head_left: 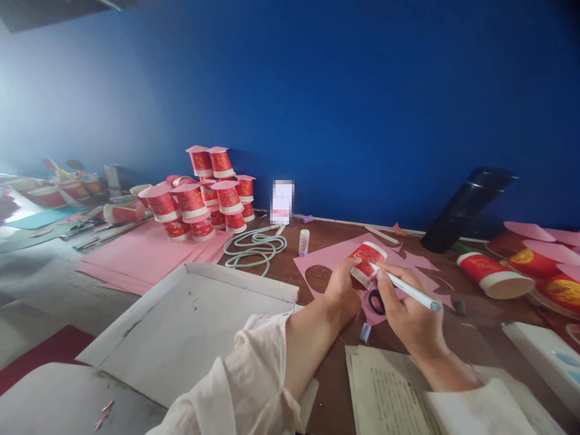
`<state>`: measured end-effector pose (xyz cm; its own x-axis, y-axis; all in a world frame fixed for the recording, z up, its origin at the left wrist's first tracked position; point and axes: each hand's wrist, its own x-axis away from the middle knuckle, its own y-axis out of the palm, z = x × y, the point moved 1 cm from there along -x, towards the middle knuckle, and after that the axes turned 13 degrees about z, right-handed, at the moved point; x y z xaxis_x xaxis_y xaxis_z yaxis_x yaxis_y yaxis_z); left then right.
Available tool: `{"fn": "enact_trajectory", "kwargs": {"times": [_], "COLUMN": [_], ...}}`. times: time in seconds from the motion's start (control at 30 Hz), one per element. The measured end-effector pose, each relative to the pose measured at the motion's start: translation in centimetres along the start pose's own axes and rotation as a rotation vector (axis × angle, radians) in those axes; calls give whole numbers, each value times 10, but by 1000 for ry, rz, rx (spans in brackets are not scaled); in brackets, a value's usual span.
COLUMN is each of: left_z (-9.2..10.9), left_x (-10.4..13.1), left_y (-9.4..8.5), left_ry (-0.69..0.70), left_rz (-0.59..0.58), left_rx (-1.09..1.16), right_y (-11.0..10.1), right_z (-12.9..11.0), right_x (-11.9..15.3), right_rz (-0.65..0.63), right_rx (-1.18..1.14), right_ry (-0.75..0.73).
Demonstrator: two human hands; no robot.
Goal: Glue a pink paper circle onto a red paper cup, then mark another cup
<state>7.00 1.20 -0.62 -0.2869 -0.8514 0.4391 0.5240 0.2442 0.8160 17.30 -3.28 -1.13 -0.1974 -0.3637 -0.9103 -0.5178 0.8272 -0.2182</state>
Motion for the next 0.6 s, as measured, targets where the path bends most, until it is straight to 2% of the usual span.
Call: {"fn": "enact_trajectory", "kwargs": {"times": [0.6], "left_z": [2], "left_x": [0], "left_y": [0], "left_ry": [-2], "left_rz": [38], "left_rx": [13], "right_y": [-1], "right_z": [0], "right_x": [1], "right_rz": [-8], "right_rx": [9], "right_ry": [2]}}
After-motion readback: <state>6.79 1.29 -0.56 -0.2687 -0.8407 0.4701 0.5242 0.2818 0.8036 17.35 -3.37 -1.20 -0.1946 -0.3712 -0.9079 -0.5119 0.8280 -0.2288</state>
